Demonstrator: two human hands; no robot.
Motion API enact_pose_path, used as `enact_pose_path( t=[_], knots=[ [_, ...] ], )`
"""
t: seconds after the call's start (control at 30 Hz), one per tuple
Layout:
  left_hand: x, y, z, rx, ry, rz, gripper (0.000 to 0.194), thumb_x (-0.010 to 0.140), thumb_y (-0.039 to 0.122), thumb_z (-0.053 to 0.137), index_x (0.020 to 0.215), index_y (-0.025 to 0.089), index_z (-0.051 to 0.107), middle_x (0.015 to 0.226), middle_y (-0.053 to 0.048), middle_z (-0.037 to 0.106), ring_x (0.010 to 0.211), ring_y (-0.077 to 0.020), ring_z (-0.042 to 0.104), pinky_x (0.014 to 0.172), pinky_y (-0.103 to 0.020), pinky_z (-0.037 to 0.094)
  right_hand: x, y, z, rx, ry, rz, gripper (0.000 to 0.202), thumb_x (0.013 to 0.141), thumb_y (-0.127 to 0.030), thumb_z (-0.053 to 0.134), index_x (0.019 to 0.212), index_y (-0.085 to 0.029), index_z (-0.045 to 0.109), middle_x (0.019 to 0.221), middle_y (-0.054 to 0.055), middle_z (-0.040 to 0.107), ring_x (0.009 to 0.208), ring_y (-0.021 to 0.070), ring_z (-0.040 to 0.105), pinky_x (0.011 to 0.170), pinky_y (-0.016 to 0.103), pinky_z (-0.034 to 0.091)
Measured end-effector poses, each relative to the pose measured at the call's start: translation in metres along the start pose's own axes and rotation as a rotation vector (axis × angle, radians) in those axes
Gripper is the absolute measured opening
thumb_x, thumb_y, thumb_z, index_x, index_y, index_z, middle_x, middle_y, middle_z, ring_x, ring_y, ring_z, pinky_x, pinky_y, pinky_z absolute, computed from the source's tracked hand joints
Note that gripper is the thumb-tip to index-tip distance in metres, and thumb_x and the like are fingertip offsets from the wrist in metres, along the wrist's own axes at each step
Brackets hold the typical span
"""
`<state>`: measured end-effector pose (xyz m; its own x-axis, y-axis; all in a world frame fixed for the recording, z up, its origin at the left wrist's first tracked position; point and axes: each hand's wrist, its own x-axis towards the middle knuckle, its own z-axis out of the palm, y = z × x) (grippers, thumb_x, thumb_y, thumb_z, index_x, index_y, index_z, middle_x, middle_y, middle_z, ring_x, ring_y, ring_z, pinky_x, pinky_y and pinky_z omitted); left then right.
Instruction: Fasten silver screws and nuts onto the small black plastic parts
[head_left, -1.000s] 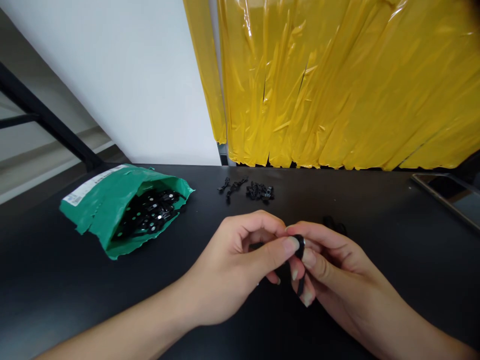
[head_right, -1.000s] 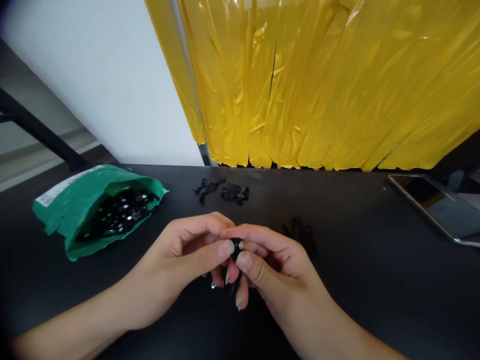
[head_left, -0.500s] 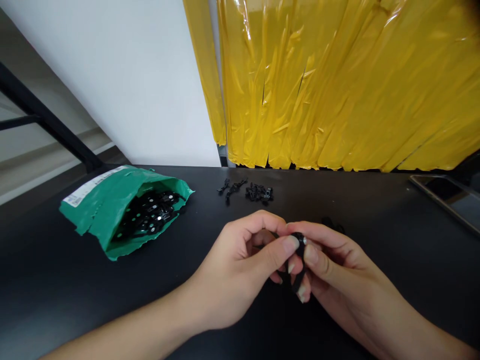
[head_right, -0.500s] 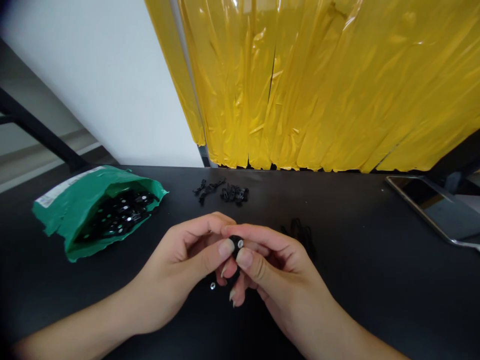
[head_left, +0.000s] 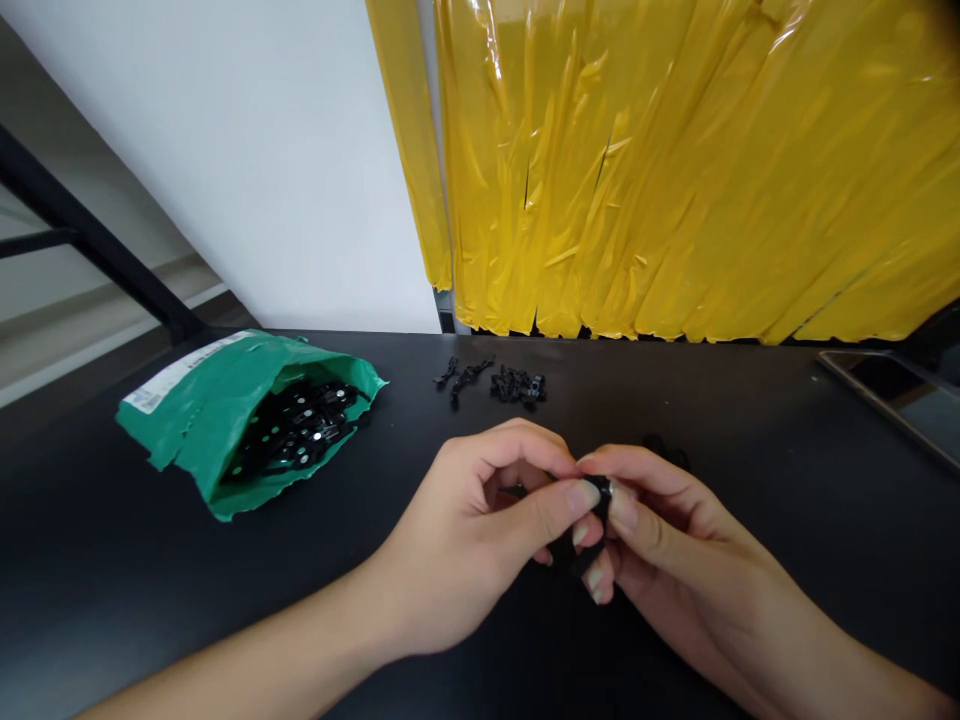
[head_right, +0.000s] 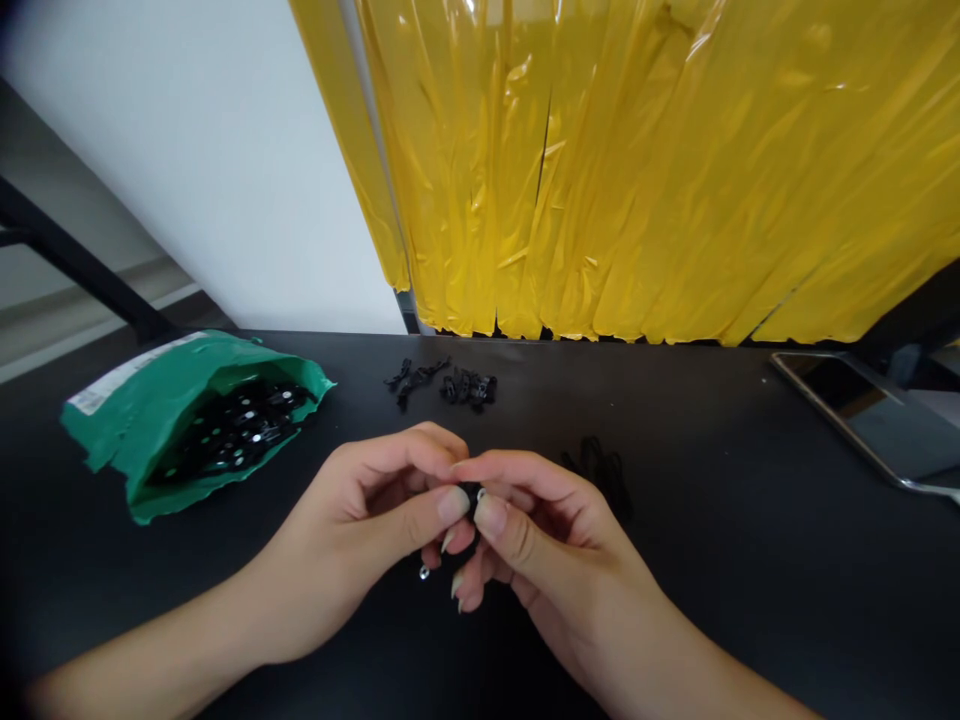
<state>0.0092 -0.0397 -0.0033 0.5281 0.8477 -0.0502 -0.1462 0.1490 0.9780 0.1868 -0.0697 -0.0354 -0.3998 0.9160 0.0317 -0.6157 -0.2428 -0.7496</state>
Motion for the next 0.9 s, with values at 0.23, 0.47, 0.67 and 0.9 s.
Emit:
enact_pose_path(
  t=[0.23,0.47,0.67,0.9],
  knots=[
    [0.0006,0.0019,-0.0038,0.025,-0.031,0.041,0.026,0.092,0.034,0.079,0.081,0.013,0.069,0.087,0.001,0.063,0.071,-0.0073,0.065,0.059,-0.017,0.052,-0.001,-0.0009,-0.0027,0.068,-0.033,0.025,0.013,0.098,-0.026,0.075,0.109,-0.029,0.081,0.088,-0.002,0.078,0.081,0.0076,0.074,0.072,0.015,0.06],
    [0.0,-0.0015,-0.0039,0.027,-0.045,0.05,0.031,0.102,0.037,0.067,0.081,0.014,0.071,0.082,0.001,0.065,0.068,-0.0045,0.061,0.06,-0.014,0.051,0.0003,-0.0027,-0.0025,0.089,-0.065,0.013,0.01,0.1,-0.023,0.073,0.107,-0.026,0.079,0.092,-0.003,0.078,0.081,0.007,0.076,0.075,0.015,0.061],
    [0.001,-0.0037,-0.0027,0.051,0.031,0.03,0.018,0.094,0.034,0.078,0.089,0.018,0.073,0.081,0.003,0.068,0.07,-0.0069,0.063,0.058,-0.014,0.052,0.0002,-0.0019,-0.0033,0.077,-0.05,0.028,0.009,0.099,-0.024,0.074,0.106,-0.028,0.079,0.092,-0.003,0.079,0.079,0.0065,0.076,0.074,0.016,0.061],
    [0.0037,-0.0025,-0.0082,-0.066,-0.027,-0.019,0.015,0.087,0.027,0.085,0.086,0.017,0.074,0.081,0.002,0.069,0.07,-0.006,0.066,0.06,-0.013,0.052,0.0013,-0.0022,-0.0026,0.059,-0.059,0.035,0.008,0.099,-0.025,0.075,0.104,-0.028,0.079,0.091,-0.003,0.08,0.076,0.0065,0.076,0.074,0.018,0.062]
  ],
)
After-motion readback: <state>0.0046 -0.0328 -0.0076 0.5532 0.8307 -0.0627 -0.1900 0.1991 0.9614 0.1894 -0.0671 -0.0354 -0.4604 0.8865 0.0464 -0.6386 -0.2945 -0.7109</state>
